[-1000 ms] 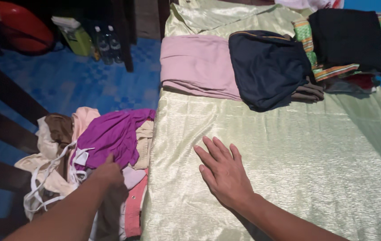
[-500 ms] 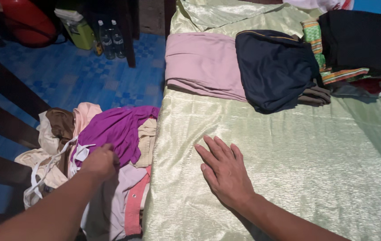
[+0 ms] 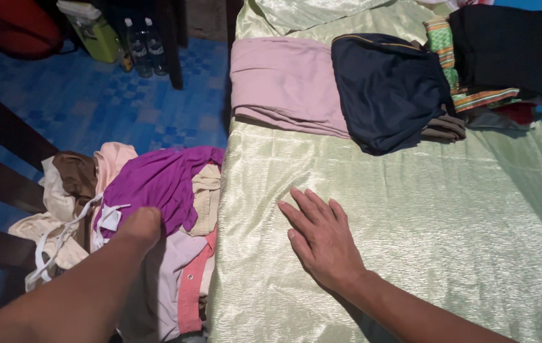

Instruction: The person folds several garments one by one on a light green sheet. They smooth and fold a pink top, then a dark blue pair of shorts, a purple top, and a red top with a graphic, placing each folded item into a growing stack.

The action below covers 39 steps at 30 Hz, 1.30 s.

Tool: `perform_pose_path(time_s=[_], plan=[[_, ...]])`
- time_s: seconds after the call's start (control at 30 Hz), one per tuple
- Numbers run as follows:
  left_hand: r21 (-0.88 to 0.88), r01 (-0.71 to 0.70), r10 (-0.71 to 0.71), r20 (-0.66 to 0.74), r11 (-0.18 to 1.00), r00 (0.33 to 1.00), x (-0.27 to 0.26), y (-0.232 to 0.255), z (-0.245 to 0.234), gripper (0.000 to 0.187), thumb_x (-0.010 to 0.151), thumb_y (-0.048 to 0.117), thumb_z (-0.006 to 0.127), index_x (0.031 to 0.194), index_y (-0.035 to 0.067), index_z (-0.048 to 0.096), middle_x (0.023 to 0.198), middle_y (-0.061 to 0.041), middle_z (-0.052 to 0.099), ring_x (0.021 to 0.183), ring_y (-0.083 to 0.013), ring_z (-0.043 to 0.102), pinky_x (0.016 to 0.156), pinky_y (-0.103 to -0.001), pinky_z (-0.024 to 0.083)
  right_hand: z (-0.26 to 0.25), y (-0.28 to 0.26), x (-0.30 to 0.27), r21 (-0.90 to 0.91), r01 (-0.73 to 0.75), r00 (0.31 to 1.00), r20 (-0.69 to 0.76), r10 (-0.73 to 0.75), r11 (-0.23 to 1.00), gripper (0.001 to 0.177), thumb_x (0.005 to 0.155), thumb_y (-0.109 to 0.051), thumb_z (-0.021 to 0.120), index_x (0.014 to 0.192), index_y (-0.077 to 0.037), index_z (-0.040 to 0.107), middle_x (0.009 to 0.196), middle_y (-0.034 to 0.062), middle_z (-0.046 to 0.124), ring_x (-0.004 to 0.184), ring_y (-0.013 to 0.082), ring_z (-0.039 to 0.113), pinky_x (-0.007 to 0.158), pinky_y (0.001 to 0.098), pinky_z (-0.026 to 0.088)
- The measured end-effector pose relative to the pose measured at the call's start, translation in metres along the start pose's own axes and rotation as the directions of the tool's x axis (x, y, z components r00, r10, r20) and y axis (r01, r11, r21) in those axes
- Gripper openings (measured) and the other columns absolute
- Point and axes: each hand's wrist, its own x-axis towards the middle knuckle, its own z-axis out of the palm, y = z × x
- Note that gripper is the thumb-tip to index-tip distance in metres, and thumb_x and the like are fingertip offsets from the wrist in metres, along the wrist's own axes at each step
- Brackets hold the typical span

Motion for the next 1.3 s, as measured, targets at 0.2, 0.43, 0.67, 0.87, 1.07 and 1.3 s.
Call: perform_pose_path(time_s=[0.2, 0.43, 0.67, 0.87, 1.07, 1.3], plan=[[0.27, -0.049, 0.101, -0.182, 0.962, 0.978, -0.019, 0.012, -0.014, 0.032, 0.087, 0.016, 0.055, 0.117, 0.012, 0.066, 0.111, -0.013, 0.061, 0.111, -0.0321, 0.063, 0.085, -0.048, 0.055, 0.001, -0.002, 0.001, -0.025, 0.005, 1.0, -0.006, -0.005, 1.0, 0.049, 0.1, -0.03, 0.05, 0.148, -0.02, 0.05, 0.16, 0.0077, 0.038, 0.15, 0.0279, 0.029, 0.118, 0.0538, 0.017], [-0.032, 0.137, -0.14, -0.19, 0.99, 0.972, -0.016, 0.036, -0.058, 0.024, 0.092, 0.024, 0.06, 0.112, 0.012, 0.067, 0.114, -0.017, 0.067, 0.112, -0.0392, 0.063, 0.089, -0.052, 0.053, 0.001, -0.003, 0.002, -0.029, 0.0, 1.0, -0.001, 0.0, 1.0, 0.049, 0.1, -0.029, 0.05, 0.148, -0.02, 0.05, 0.159, 0.0085, 0.039, 0.149, 0.0281, 0.029, 0.118, 0.0536, 0.018], [-0.583, -0.324, -0.311, -0.734, 0.745, 0.604, -0.034, 0.048, -0.147, 0.006, 0.102, 0.007, 0.052, 0.104, 0.004, 0.057, 0.105, -0.014, 0.066, 0.1, -0.0341, 0.063, 0.089, -0.045, 0.048, 0.001, -0.003, 0.001, -0.027, 0.018, 0.999, -0.04, -0.019, 0.999, 0.05, 0.099, -0.03, 0.051, 0.148, -0.021, 0.051, 0.158, 0.0084, 0.04, 0.148, 0.0283, 0.031, 0.117, 0.053, 0.02], [-0.544, -0.579, -0.252, -0.823, 0.608, 0.509, -0.044, 0.088, -0.249, 0.009, 0.112, 0.009, 0.053, 0.104, 0.005, 0.051, 0.091, -0.003, 0.051, 0.087, -0.014, 0.05, 0.083, -0.033, 0.047, 0.005, 0.002, -0.003, 0.013, 0.025, 0.996, -0.081, -0.023, 1.0, 0.048, 0.097, -0.029, 0.054, 0.145, -0.02, 0.054, 0.158, 0.0078, 0.042, 0.148, 0.0285, 0.033, 0.116, 0.0535, 0.021], [-0.38, -0.808, -0.113, -0.922, 0.451, 0.37, -0.05, 0.136, -0.325, 0.014, 0.118, 0.007, 0.05, 0.104, 0.007, 0.047, 0.091, 0.003, 0.043, 0.081, -0.0068, 0.041, 0.073, -0.026, 0.04, 0.008, 0.008, -0.003, 0.119, 0.004, 0.998, -0.07, 0.004, 0.993, 0.05, 0.094, -0.027, 0.058, 0.144, -0.019, 0.055, 0.158, 0.01, 0.042, 0.148, 0.0306, 0.032, 0.116, 0.0544, 0.019], [-0.217, -0.947, 0.01, -0.974, 0.238, 0.226, -0.074, 0.159, -0.39, 0.015, 0.123, 0.011, 0.055, 0.11, 0.005, 0.058, 0.092, 0.002, 0.049, 0.081, -0.0088, 0.047, 0.075, -0.026, 0.043, -0.037, 0.001, 0.019, 0.652, -0.06, 0.998, 0.019, 0.063, 0.756, 0.069, 0.089, -0.026, 0.071, 0.152, -0.015, 0.045, 0.154, 0.0128, 0.052, 0.142, 0.0249, 0.051, 0.115, 0.0408, 0.041]])
